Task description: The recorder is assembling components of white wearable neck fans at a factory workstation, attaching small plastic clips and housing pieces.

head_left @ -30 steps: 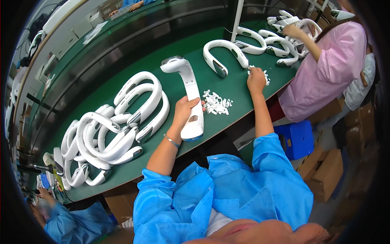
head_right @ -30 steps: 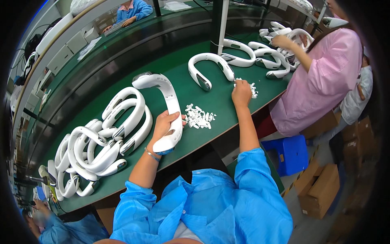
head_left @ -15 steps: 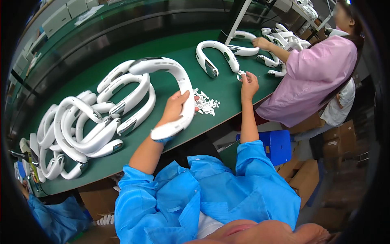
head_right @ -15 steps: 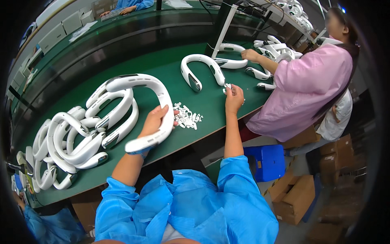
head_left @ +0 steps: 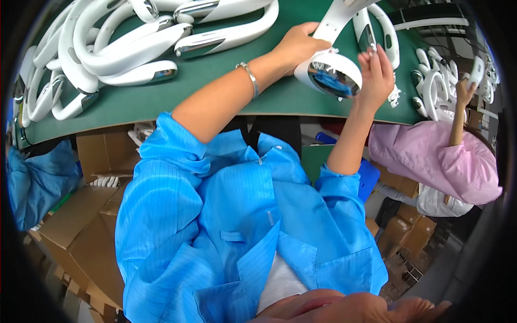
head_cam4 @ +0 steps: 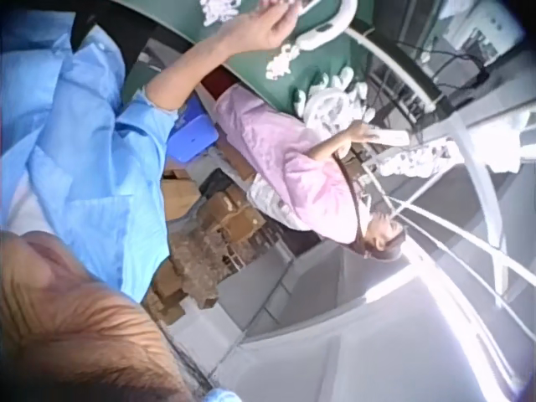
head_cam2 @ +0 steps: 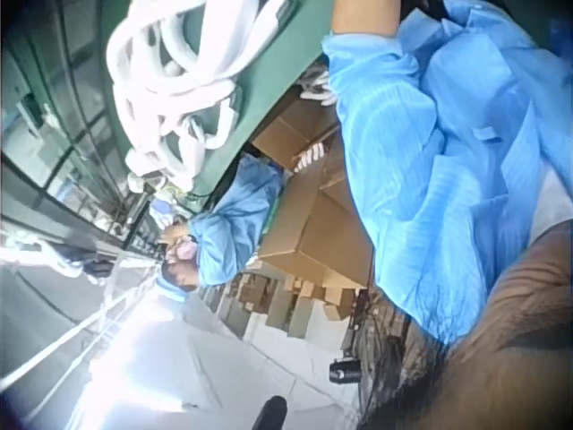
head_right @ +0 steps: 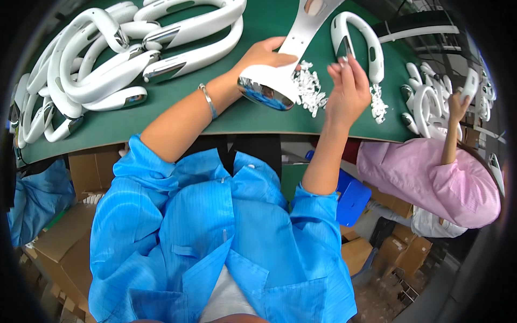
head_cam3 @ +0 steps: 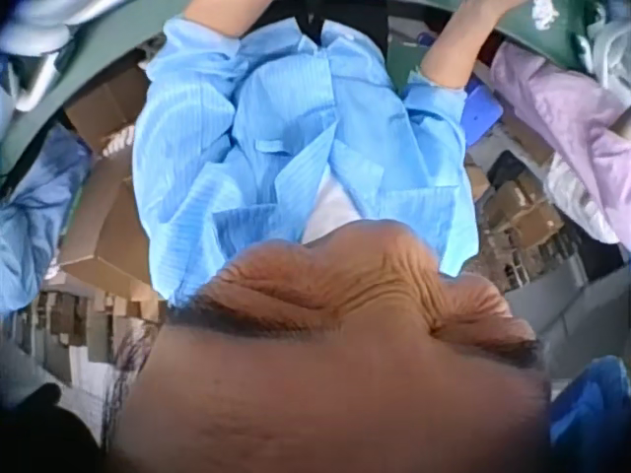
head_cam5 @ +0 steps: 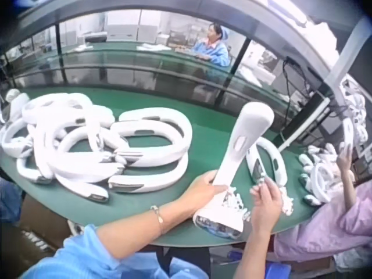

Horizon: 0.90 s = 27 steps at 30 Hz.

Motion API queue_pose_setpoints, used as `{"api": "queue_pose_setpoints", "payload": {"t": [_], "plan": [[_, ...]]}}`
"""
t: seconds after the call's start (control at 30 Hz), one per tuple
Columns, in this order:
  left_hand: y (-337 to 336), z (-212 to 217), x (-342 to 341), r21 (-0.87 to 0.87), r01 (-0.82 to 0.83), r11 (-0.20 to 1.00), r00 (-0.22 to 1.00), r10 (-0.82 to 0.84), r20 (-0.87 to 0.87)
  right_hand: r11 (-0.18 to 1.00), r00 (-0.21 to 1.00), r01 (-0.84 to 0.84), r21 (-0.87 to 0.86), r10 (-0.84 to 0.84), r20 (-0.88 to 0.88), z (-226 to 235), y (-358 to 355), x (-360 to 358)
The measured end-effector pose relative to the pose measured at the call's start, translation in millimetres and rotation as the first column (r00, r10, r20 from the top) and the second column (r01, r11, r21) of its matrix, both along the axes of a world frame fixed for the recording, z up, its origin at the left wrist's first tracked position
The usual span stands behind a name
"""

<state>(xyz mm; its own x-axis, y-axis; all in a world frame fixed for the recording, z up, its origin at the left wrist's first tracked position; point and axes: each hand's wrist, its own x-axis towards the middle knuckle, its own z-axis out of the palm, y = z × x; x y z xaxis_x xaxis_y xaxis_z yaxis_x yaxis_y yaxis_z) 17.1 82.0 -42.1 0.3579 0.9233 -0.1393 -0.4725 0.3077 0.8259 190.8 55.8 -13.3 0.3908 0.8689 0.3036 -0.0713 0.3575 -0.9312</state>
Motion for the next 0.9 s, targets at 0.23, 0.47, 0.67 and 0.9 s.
{"api": "queue_pose_setpoints", "payload": {"t": [0.23, 0.47, 0.67, 0.9], "plan": [[0, -7, 7, 0.059, -0.021, 0.998, 0.999, 0.023, -0.039, 0.991, 0.983, -0.068, -0.116, 0.086, 0.163, 7, 7, -56], [-2, -15, 8, 0.179, -0.115, 0.977, 0.986, 0.134, -0.099, 0.973, 0.915, -0.001, -0.231, 0.093, 0.392, 12, 6, -61], [-10, 9, -1, 0.163, -0.049, 0.985, 0.991, 0.069, -0.115, 0.988, 0.933, -0.004, -0.155, 0.059, 0.356, 2, 13, -50], [-8, -2, 8, 0.016, -0.034, 0.999, 0.993, 0.032, 0.116, 0.973, 0.949, -0.083, -0.214, 0.143, 0.282, 4, 10, -46]]}}
